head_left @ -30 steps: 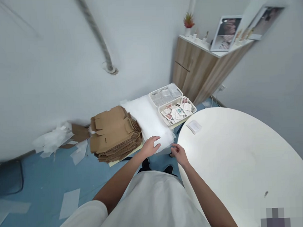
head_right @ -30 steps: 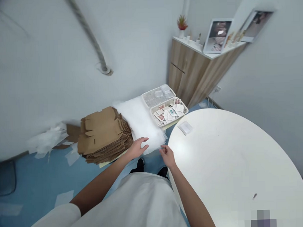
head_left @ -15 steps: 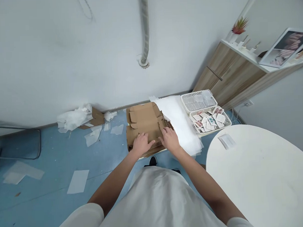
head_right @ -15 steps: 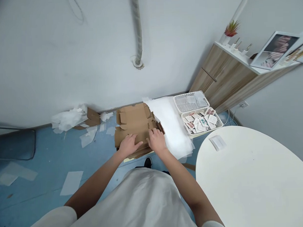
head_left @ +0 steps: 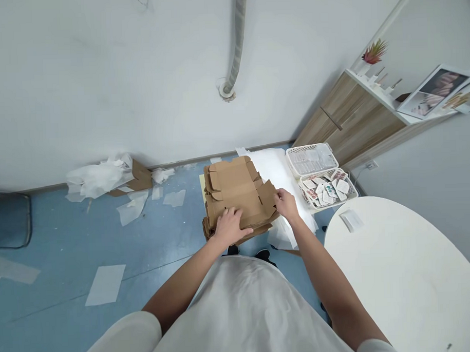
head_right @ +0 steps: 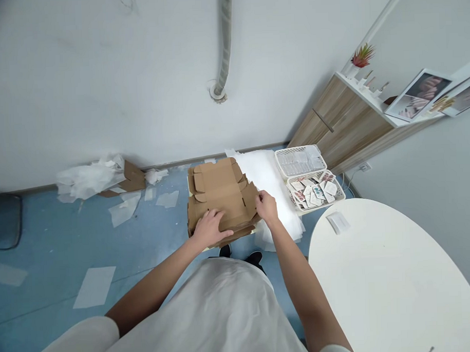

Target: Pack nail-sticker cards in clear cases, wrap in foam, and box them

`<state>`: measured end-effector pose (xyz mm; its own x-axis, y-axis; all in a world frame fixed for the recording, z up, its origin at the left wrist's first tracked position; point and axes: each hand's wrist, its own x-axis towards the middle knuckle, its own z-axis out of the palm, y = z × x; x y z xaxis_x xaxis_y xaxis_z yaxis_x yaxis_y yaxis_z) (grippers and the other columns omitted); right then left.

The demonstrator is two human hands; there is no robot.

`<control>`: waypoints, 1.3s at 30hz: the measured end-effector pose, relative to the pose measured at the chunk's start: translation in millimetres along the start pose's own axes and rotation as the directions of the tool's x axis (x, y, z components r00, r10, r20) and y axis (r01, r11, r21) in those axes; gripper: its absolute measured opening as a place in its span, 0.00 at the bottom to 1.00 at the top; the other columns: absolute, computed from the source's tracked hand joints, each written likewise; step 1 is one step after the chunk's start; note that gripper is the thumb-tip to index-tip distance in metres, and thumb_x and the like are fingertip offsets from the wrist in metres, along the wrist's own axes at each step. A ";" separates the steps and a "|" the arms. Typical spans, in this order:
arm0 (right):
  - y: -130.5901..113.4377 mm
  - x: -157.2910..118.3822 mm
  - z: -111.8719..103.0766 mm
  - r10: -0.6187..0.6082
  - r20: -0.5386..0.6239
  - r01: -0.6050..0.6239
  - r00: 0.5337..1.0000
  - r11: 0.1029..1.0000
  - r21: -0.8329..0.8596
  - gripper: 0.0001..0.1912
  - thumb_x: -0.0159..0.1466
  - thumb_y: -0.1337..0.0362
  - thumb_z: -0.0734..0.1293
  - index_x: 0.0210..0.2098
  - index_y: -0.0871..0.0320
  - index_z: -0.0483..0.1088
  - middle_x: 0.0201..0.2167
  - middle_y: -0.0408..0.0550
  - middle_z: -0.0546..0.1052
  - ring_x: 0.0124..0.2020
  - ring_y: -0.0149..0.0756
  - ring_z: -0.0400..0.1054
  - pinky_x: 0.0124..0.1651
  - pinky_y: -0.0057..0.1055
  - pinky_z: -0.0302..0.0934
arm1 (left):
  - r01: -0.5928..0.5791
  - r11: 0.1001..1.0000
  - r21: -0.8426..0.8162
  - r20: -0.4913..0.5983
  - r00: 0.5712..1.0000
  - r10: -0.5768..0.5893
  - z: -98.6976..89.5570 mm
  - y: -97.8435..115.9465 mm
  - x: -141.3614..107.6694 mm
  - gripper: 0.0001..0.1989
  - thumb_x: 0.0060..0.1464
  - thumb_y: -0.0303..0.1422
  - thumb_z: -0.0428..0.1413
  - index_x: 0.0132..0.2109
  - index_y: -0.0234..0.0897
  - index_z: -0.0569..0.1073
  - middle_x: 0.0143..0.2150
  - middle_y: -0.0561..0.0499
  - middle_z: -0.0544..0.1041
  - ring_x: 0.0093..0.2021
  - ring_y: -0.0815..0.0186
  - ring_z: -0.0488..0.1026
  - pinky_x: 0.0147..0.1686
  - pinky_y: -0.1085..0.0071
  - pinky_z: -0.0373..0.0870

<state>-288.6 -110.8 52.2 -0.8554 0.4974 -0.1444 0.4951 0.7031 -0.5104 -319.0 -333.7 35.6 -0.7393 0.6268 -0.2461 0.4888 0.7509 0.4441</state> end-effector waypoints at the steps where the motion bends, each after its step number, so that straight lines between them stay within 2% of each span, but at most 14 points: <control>1: 1.7 -0.8 -2.6 0.002 -0.008 -0.002 1.000 0.997 0.074 0.13 0.59 0.62 0.53 0.34 0.56 0.67 0.30 0.47 0.75 0.31 0.35 0.67 0.32 0.29 0.57 | -0.033 0.999 -0.007 -0.011 0.999 0.033 0.6 0.8 0.5 0.32 0.46 0.53 0.50 0.54 0.39 0.64 0.52 0.42 0.65 0.52 0.53 0.61 0.45 0.62 0.62; 4: 2.4 -11.0 -4.4 -0.024 -0.063 0.035 0.998 0.982 0.187 0.14 0.59 0.60 0.54 0.38 0.58 0.67 0.33 0.48 0.74 0.34 0.37 0.67 0.36 0.32 0.59 | -0.100 0.994 -0.041 -0.028 0.995 0.099 1.8 -1.3 3.2 0.23 0.53 0.47 0.46 0.49 0.37 0.69 0.48 0.44 0.68 0.48 0.57 0.64 0.44 0.65 0.63; 6: -1.1 -23.5 -2.4 -0.109 -0.172 0.138 0.979 0.977 0.163 0.18 0.58 0.57 0.57 0.43 0.59 0.65 0.40 0.52 0.72 0.41 0.40 0.65 0.42 0.36 0.59 | -0.148 0.988 -0.044 -0.006 0.989 0.148 2.0 -4.1 5.1 0.17 0.56 0.41 0.44 0.42 0.36 0.72 0.42 0.45 0.70 0.44 0.60 0.67 0.43 0.66 0.63; 9: -8.4 -43.9 1.3 -0.231 -0.304 0.264 0.924 0.962 0.071 0.22 0.58 0.54 0.59 0.47 0.60 0.63 0.44 0.55 0.69 0.47 0.43 0.61 0.48 0.41 0.56 | -0.200 0.979 -0.023 0.015 0.980 0.201 1.3 -6.5 6.0 0.17 0.58 0.34 0.42 0.33 0.35 0.74 0.36 0.46 0.71 0.38 0.63 0.69 0.41 0.67 0.63; 12: -11.5 -54.6 2.7 -0.193 -0.325 0.232 0.926 0.969 0.088 0.24 0.57 0.51 0.60 0.47 0.60 0.62 0.41 0.54 0.68 0.43 0.42 0.62 0.45 0.42 0.58 | -0.188 0.981 -0.045 -0.033 0.982 0.187 -2.0 -6.0 4.0 0.18 0.59 0.35 0.40 0.34 0.35 0.73 0.37 0.47 0.71 0.37 0.65 0.69 0.39 0.69 0.64; 15: -11.2 -49.1 -0.4 -0.099 -0.299 0.151 0.949 0.976 0.156 0.33 0.54 0.48 0.62 0.53 0.61 0.56 0.47 0.58 0.66 0.44 0.43 0.63 0.45 0.41 0.59 | -0.175 0.980 -0.089 -0.077 0.983 0.169 -8.5 -3.9 0.0 0.19 0.60 0.36 0.38 0.39 0.37 0.72 0.40 0.47 0.71 0.39 0.65 0.69 0.39 0.69 0.64; 17: -12.4 -39.3 -5.2 -0.075 -0.208 0.117 0.975 0.973 0.198 0.37 0.53 0.48 0.64 0.56 0.61 0.53 0.50 0.59 0.65 0.44 0.42 0.64 0.44 0.40 0.60 | -0.191 0.975 -0.116 -0.076 0.980 0.183 -13.5 -1.7 -3.0 0.19 0.60 0.37 0.37 0.41 0.38 0.72 0.41 0.47 0.71 0.41 0.64 0.68 0.40 0.69 0.64; 20: -18.5 -24.5 -15.1 -0.049 -0.068 0.063 0.996 0.973 0.222 0.30 0.55 0.53 0.62 0.55 0.58 0.57 0.48 0.55 0.69 0.42 0.41 0.67 0.43 0.37 0.61 | -0.243 0.959 -0.147 -0.051 0.970 0.238 -20.2 2.6 -7.8 0.19 0.60 0.37 0.37 0.43 0.38 0.72 0.42 0.46 0.71 0.43 0.63 0.68 0.44 0.66 0.63; 23: -26.2 -18.1 -23.7 -0.055 -0.063 0.064 0.997 0.986 0.153 0.20 0.60 0.61 0.56 0.51 0.55 0.64 0.43 0.50 0.74 0.41 0.41 0.68 0.43 0.37 0.60 | -0.272 0.952 -0.137 -0.092 0.961 0.261 -25.8 4.9 -12.0 0.18 0.57 0.41 0.42 0.44 0.40 0.72 0.47 0.47 0.70 0.49 0.60 0.65 0.51 0.61 0.58; 26: -30.0 -21.1 -27.7 -0.118 -0.118 0.132 0.986 0.985 0.112 0.21 0.61 0.64 0.54 0.52 0.53 0.63 0.41 0.48 0.75 0.41 0.41 0.69 0.43 0.37 0.60 | -0.163 0.980 -0.116 -0.240 0.962 0.132 -31.8 0.0 -13.0 0.22 0.54 0.46 0.45 0.52 0.40 0.66 0.55 0.46 0.63 0.55 0.56 0.59 0.54 0.58 0.54; 30: -28.3 -31.4 -30.3 -0.198 -0.189 0.228 0.962 0.962 0.150 0.23 0.61 0.63 0.54 0.56 0.55 0.59 0.41 0.47 0.76 0.41 0.39 0.69 0.44 0.36 0.60 | 0.083 0.985 -0.148 -0.359 0.924 -0.132 -39.2 -17.4 -6.9 0.35 0.51 0.48 0.47 0.62 0.37 0.49 0.62 0.40 0.51 0.60 0.51 0.52 0.53 0.54 0.54; 35: -20.7 -47.9 -40.0 -0.179 -0.338 0.258 0.924 0.945 0.203 0.23 0.61 0.61 0.54 0.55 0.56 0.61 0.45 0.47 0.73 0.45 0.39 0.68 0.50 0.38 0.59 | 0.217 0.959 -0.180 -0.315 0.911 -0.265 -47.4 -31.8 10.0 0.46 0.48 0.51 0.49 0.63 0.31 0.35 0.64 0.33 0.44 0.61 0.47 0.49 0.53 0.50 0.54; 37: -16.7 -55.3 -43.3 -0.153 -0.409 0.267 0.900 0.934 0.238 0.22 0.61 0.61 0.54 0.55 0.56 0.60 0.48 0.47 0.72 0.48 0.38 0.66 0.52 0.37 0.58 | 0.216 0.960 -0.177 -0.273 0.927 -0.259 -50.3 -31.6 17.7 0.47 0.48 0.51 0.48 0.63 0.31 0.34 0.63 0.33 0.48 0.60 0.48 0.51 0.53 0.51 0.53; 39: -13.0 -61.4 -44.4 -0.130 -0.467 0.277 0.875 0.924 0.262 0.22 0.62 0.61 0.54 0.55 0.56 0.60 0.50 0.47 0.70 0.50 0.38 0.64 0.52 0.37 0.58 | 0.222 0.962 -0.159 -0.201 0.947 -0.251 -52.3 -29.5 24.4 0.42 0.50 0.52 0.46 0.63 0.32 0.40 0.60 0.34 0.56 0.58 0.48 0.57 0.53 0.48 0.51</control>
<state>-235.8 -127.9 105.3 -0.7416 0.5806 0.3360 0.1805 0.6551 -0.7337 -375.6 -351.5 61.6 -0.9157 0.3632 -0.1718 0.2329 0.8282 0.5097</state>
